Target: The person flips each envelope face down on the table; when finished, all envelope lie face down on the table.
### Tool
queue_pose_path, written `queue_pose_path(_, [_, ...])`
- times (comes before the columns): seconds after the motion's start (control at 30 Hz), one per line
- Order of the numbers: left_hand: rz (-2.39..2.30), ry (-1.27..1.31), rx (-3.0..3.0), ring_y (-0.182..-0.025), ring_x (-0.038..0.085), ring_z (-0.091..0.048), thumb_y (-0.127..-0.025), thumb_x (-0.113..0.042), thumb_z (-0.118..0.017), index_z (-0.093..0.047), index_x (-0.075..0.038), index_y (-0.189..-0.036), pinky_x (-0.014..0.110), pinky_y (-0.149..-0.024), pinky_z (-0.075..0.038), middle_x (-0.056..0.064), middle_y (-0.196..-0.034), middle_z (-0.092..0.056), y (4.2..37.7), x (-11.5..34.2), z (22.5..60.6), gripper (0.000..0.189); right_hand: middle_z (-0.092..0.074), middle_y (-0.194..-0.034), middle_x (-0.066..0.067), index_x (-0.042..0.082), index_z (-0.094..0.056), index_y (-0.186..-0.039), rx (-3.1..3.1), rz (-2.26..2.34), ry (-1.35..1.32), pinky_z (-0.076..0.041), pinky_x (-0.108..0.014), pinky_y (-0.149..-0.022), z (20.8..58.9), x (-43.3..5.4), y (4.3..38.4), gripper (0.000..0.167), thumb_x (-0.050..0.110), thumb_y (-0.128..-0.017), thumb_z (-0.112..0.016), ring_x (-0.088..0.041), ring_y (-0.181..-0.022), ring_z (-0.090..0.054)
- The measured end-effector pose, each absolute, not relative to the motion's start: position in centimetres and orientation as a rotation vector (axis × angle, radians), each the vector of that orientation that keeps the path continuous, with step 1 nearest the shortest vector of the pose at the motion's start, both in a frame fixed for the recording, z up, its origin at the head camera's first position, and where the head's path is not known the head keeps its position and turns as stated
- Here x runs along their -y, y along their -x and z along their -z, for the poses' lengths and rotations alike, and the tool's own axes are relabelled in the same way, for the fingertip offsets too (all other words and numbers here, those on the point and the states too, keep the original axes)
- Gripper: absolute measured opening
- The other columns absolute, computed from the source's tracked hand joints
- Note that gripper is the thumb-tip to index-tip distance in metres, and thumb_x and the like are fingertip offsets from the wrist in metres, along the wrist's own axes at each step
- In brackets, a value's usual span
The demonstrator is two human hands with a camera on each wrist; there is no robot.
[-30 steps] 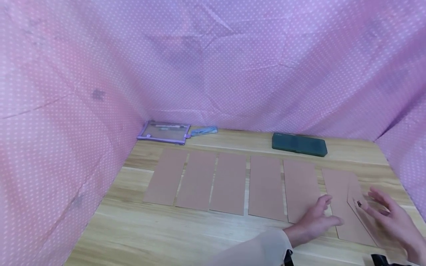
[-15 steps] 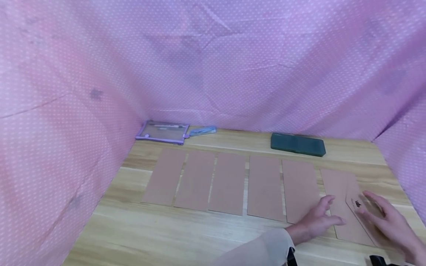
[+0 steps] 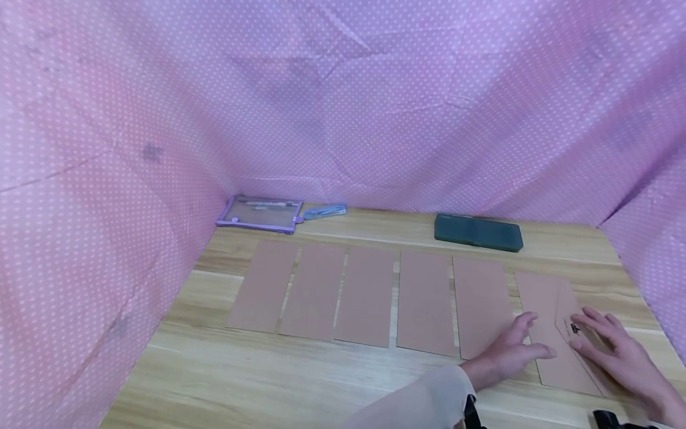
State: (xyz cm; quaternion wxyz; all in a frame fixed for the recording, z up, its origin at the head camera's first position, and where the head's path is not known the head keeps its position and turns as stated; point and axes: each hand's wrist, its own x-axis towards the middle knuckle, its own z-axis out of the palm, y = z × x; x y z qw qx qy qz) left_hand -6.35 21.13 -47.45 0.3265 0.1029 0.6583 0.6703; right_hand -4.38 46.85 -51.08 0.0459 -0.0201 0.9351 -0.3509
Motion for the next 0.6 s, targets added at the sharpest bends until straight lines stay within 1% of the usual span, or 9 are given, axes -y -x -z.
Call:
queue_pose_path(0.17, [-1.753,-0.229,-1.704,-0.143,0.011,-0.042,-0.091,-0.019,-0.062,-0.042,-0.032,-0.146,0.024,-0.110,-0.041,-0.020,-0.154,-0.040,6.4,-21.4,47.5,0.060,0.004,-0.164,-0.029,-0.006,-0.035,-0.148,-2.903,1.035,0.116,0.022,-0.082,-0.099,51.5,-47.1,4.5,0.057,0.019,-0.101,-0.056,-0.065,-0.141,0.018])
queue_pose_path(0.27, [-1.742,-0.218,-1.694,-0.144,0.011,-0.041,-0.091,-0.020,-0.062,-0.041,-0.033,-0.146,0.025,-0.110,-0.041,-0.021,-0.154,-0.039,6.5,-21.6,47.5,0.060,0.006,-0.163,-0.029,-0.005,-0.034,-0.148,-2.900,1.054,0.152,0.025,-0.083,-0.097,51.8,-47.4,4.5,0.056,0.017,-0.101,-0.056,-0.066,-0.140,0.021])
queue_pose_path(0.33, [-1.742,-0.215,-1.696,-0.143,0.011,-0.042,-0.090,-0.020,-0.062,-0.042,-0.032,-0.145,0.024,-0.110,-0.040,-0.019,-0.154,-0.040,6.6,-21.8,47.6,0.060,0.007,-0.164,-0.026,-0.003,-0.033,-0.150,-2.897,1.068,0.164,0.025,-0.084,-0.097,51.9,-47.4,4.4,0.056,0.016,-0.101,-0.055,-0.065,-0.140,0.022])
queue_pose_path(0.37, [-1.746,-0.208,-1.696,-0.142,0.011,-0.042,-0.090,-0.020,-0.062,-0.042,-0.032,-0.145,0.024,-0.110,-0.040,-0.019,-0.154,-0.040,6.6,-21.9,47.6,0.060,0.009,-0.165,-0.020,-0.001,-0.033,-0.151,-2.895,1.079,0.167,0.025,-0.084,-0.097,52.0,-47.4,4.4,0.057,0.015,-0.101,-0.055,-0.064,-0.141,0.023])
queue_pose_path(0.43, [-1.768,-0.183,-1.682,-0.141,0.011,-0.043,-0.090,-0.018,-0.063,-0.044,-0.031,-0.144,0.023,-0.110,-0.040,-0.016,-0.154,-0.041,6.7,-22.1,47.6,0.059,0.008,-0.166,-0.016,0.001,-0.033,-0.152,-2.900,1.098,0.185,0.025,-0.083,-0.097,52.1,-47.4,4.4,0.057,0.013,-0.101,-0.056,-0.063,-0.141,0.024])
queue_pose_path(0.47, [-1.786,-0.168,-1.677,-0.141,0.012,-0.044,-0.089,-0.016,-0.063,-0.044,-0.029,-0.144,0.024,-0.110,-0.041,-0.013,-0.155,-0.042,6.7,-22.3,47.7,0.059,0.008,-0.166,-0.006,0.003,-0.033,-0.152,-2.907,1.106,0.189,0.025,-0.083,-0.097,52.1,-47.4,4.3,0.058,0.012,-0.100,-0.056,-0.061,-0.143,0.024])
queue_pose_path(0.53, [-1.860,-0.130,-1.618,-0.141,0.016,-0.044,-0.088,-0.010,-0.062,-0.046,-0.025,-0.143,0.030,-0.111,-0.043,-0.004,-0.156,-0.042,6.7,-22.6,47.8,0.060,0.007,-0.166,-0.002,0.005,-0.034,-0.153,-2.918,1.123,0.211,0.026,-0.082,-0.098,52.2,-47.3,4.3,0.058,0.010,-0.099,-0.057,-0.059,-0.144,0.024])
queue_pose_path(0.57, [-1.906,-0.105,-1.575,-0.142,0.020,-0.044,-0.087,-0.007,-0.061,-0.046,-0.023,-0.143,0.035,-0.113,-0.043,0.000,-0.156,-0.042,6.6,-22.7,47.9,0.060,0.006,-0.165,0.005,0.006,-0.035,-0.153,-2.923,1.132,0.218,0.026,-0.082,-0.098,52.3,-47.2,4.3,0.058,0.009,-0.099,-0.057,-0.057,-0.145,0.025])
queue_pose_path(0.6, [-1.957,-0.082,-1.521,-0.144,0.023,-0.042,-0.086,-0.003,-0.060,-0.046,-0.021,-0.143,0.041,-0.115,-0.042,0.004,-0.157,-0.040,6.6,-22.9,48.0,0.061,0.005,-0.165,0.001,0.006,-0.035,-0.153,-2.928,1.137,0.230,0.027,-0.082,-0.098,52.3,-47.1,4.3,0.058,0.008,-0.099,-0.057,-0.057,-0.145,0.024])
